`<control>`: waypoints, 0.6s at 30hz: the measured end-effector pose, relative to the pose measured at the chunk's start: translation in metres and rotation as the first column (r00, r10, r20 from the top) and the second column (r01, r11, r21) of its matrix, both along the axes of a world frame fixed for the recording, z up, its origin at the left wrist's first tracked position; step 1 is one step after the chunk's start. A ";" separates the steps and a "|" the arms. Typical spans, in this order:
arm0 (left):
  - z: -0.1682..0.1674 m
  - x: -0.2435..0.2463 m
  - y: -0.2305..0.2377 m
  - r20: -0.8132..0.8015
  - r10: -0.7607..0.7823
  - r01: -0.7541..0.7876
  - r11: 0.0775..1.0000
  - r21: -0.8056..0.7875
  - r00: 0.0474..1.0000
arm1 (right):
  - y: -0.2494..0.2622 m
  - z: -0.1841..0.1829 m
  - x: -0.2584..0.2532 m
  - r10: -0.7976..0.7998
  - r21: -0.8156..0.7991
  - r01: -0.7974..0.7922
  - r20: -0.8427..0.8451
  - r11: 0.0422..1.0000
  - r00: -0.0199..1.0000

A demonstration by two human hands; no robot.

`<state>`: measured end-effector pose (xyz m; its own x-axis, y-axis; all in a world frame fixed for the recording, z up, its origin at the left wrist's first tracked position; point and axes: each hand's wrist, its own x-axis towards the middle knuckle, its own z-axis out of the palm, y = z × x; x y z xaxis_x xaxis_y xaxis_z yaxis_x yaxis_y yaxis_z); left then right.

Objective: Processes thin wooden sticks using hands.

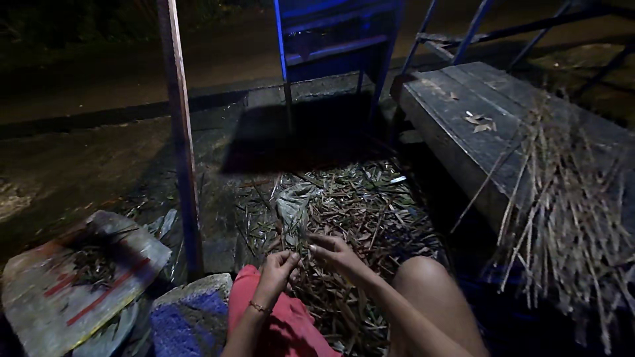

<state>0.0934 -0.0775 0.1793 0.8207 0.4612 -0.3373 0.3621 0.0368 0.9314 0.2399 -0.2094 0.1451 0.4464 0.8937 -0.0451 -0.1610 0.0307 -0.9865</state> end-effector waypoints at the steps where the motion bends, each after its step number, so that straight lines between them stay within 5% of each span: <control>1: -0.001 0.000 -0.001 0.000 -0.004 0.004 1.000 0.013 1.000 | 0.001 -0.001 0.000 -0.031 0.009 0.031 -0.013 0.999 0.999; 6: -0.004 0.000 -0.002 0.032 -0.031 0.029 0.998 0.061 0.999 | 0.001 0.002 0.017 -0.212 0.034 0.217 -0.112 0.976 0.971; 12: -0.004 -0.004 0.000 0.047 -0.005 0.003 0.998 0.058 0.999 | -0.007 0.008 0.054 -0.541 0.025 0.571 -0.286 0.821 0.791; 18: -0.003 0.004 -0.002 -0.004 0.015 -0.014 0.993 0.114 1.000 | 0.000 0.002 0.001 -0.229 -0.062 0.224 -0.099 0.973 0.968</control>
